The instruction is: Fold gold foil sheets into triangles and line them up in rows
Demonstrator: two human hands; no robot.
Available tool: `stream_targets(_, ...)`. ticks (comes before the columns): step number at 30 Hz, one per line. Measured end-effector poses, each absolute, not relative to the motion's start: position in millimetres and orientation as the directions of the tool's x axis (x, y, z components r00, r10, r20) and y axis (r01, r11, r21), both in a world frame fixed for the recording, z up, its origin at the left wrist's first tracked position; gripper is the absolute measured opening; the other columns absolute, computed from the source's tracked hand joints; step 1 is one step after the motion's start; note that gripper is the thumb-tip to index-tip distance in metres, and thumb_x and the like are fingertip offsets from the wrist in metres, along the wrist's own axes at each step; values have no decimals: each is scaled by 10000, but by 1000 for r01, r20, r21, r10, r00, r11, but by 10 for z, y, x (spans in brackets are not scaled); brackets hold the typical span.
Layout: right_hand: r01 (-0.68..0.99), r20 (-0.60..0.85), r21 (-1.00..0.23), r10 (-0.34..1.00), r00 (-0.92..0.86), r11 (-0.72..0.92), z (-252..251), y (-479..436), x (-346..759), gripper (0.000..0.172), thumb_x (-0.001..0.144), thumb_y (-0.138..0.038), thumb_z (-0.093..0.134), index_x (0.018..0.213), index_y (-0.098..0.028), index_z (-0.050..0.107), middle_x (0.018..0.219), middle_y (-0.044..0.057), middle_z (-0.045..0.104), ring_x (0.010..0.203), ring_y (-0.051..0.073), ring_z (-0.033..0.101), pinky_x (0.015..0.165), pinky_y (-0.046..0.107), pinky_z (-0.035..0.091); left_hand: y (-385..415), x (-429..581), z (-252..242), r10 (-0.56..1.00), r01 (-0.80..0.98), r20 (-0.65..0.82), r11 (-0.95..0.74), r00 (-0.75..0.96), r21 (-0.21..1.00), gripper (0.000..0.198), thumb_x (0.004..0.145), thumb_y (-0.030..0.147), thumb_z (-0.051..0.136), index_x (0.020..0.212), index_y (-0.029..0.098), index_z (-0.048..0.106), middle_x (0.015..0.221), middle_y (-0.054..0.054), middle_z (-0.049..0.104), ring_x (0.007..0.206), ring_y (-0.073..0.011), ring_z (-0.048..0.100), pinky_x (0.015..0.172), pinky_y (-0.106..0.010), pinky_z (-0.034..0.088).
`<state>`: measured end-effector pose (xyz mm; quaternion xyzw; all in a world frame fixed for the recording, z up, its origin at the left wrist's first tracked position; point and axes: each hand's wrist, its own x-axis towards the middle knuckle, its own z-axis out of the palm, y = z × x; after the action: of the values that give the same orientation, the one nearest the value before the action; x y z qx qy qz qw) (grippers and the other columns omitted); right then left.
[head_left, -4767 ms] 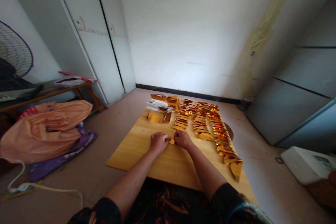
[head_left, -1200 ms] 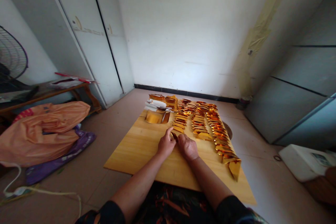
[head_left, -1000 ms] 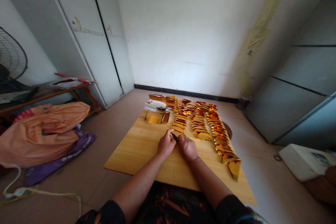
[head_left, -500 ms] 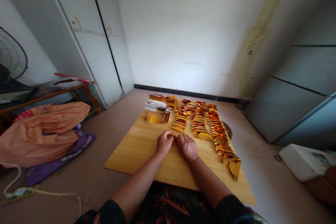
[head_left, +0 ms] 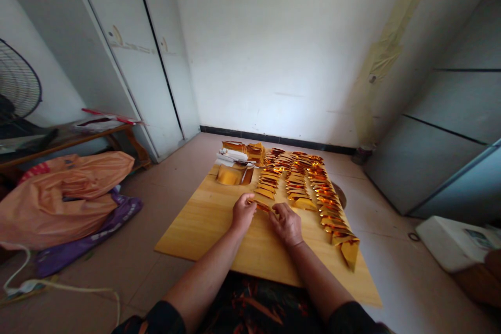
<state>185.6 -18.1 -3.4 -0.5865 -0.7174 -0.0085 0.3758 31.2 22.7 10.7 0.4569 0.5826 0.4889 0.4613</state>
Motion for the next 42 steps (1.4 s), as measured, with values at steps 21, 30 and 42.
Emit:
stream_targets(21, 991, 626, -30, 776, -80, 127, 338, -6, 2236, 218, 856, -169, 498, 671, -192, 611, 665, 9, 591, 612, 119, 478, 597, 245, 244, 165, 565, 140, 999, -90, -28, 31, 33, 995, 612, 594, 264, 667, 1175, 151, 511, 627, 52, 583, 503, -83, 496, 471, -174, 371)
stream_targets(30, 984, 474, 65, 873, 118, -169, 669, 655, 3120, 250, 877, -199, 431, 764, -174, 652, 774, 71, 647, 635, 136, 524, 584, 253, 268, 120, 571, 49, 992, 45, -2, -4, 128, 999, 444, 660, 252, 586, 1091, 148, 565, 655, 42, 581, 581, -105, 520, 562, -200, 403)
stream_targets(42, 961, 269, 113, 939, 216, -254, 463, 1146, 3279, 231, 903, -190, 415, 913, -172, 646, 895, 91, 657, 730, 181, 614, 638, 270, 403, -31, 537, -104, 979, 138, -1, -27, 202, 990, 334, 680, 210, 550, 1003, 148, 605, 685, 17, 589, 604, -111, 531, 577, -199, 412)
